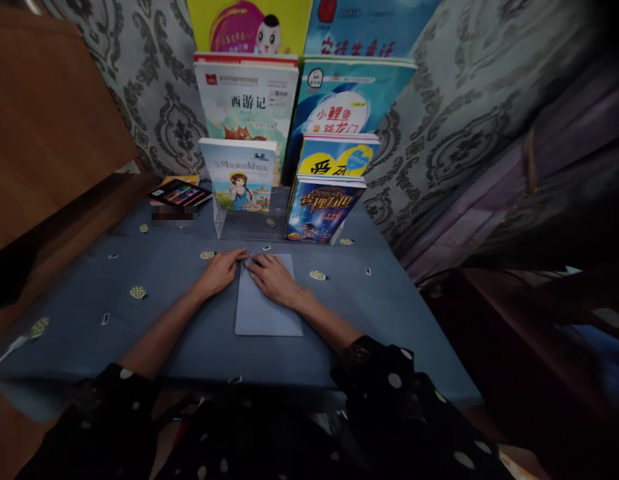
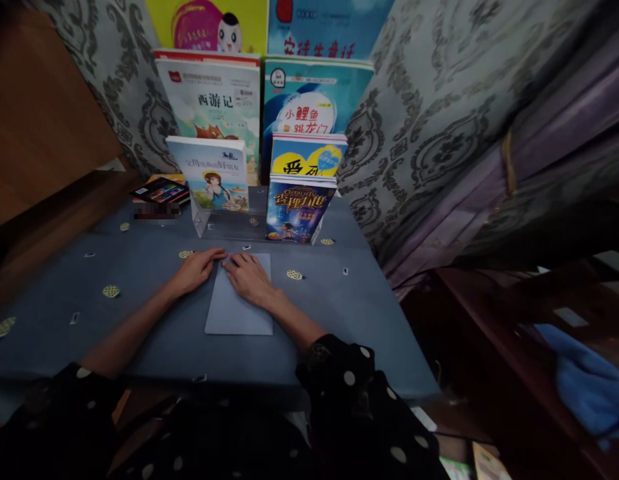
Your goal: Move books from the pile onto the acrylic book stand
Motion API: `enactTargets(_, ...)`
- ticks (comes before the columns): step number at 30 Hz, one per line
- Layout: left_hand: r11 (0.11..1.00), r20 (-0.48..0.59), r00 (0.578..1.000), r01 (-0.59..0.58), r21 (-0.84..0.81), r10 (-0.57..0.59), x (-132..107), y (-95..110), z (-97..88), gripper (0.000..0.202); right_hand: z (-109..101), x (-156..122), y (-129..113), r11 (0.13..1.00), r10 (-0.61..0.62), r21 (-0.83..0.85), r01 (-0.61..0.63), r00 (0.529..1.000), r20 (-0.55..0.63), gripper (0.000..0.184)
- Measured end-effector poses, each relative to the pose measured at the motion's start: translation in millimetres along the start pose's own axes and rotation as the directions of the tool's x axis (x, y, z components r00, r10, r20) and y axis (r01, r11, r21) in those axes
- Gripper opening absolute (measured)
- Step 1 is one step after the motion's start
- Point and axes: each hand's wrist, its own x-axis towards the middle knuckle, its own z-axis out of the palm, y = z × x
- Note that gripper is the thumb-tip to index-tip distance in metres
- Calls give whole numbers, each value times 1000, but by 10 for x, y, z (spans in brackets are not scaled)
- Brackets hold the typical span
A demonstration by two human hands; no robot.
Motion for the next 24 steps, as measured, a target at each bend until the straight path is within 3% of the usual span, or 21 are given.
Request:
enactTargets(9,999,-2,1000,-16,35,16,26,-10,-3,46,51,-167,-233,988,-129,79,131,991,-28,30)
enactTargets(24,997,-13,999,-50,58,50,11,2,-1,43,-14,-777,-802,973,-178,137,185,982,-63,27)
